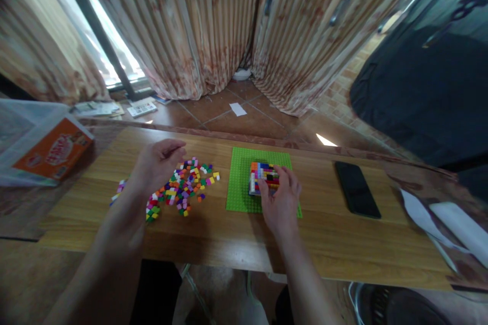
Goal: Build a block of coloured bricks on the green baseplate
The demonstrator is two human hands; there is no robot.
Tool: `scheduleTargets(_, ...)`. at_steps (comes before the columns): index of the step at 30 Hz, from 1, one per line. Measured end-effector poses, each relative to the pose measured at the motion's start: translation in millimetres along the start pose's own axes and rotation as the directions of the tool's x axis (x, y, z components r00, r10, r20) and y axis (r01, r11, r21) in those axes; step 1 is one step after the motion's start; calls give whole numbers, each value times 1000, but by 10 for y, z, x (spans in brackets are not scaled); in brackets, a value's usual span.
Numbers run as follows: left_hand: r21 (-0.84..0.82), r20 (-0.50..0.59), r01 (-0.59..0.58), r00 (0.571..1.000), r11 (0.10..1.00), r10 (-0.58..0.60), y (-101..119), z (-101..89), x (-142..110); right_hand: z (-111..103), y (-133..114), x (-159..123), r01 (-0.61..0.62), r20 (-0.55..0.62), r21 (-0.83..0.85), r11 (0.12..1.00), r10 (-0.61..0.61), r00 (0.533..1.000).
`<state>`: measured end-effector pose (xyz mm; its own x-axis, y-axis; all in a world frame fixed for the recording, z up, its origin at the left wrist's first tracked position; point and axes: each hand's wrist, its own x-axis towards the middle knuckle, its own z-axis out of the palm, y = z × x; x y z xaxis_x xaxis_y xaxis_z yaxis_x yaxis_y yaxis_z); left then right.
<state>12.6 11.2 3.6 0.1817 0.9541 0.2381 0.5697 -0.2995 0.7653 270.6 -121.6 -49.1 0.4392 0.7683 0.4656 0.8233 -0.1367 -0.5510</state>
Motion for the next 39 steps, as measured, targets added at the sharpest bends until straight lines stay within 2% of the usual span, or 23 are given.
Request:
scheduleTargets(4,-8,-3,1,1000,1000,-1,-17,5,4,58,18,-5,-62,31,48,997,61,998)
scheduleTargets(15,-38,-13,3,1000,999,-3,-45,21,2,54,-39,11,-232,80,160,959,222,972)
scheduleTargets(21,-13,5,17,1000,1000,-17,-28,-3,-6,51,-47,11,-227,87,150,962,215,973)
scheduleTargets(23,25,55,11,998,1000,-12,-4,-12,-17,58,-50,8,-216,81,153,964,206,975)
scheduleTargets(25,95,175,-29,984,995,12,42,-7,-42,66,-56,4,-213,69,159,964,204,976)
scheduleTargets(28,206,374,-107,927,973,22,142,42,-100,69,-65,2,-212,59,159,964,205,977)
scheduleTargets(30,254,438,-137,899,957,12,207,96,-138,64,-64,4,-225,66,154,962,217,974)
scheduleTargets(34,361,466,-176,884,916,-14,272,217,-193,39,-36,18,-298,102,170,939,284,953)
scheduleTargets(36,416,460,-198,888,887,-17,264,276,-215,22,-12,36,-352,102,266,897,337,936)
scheduleTargets(39,462,449,-233,893,856,1,224,364,-246,-10,25,80,-399,69,493,773,422,904)
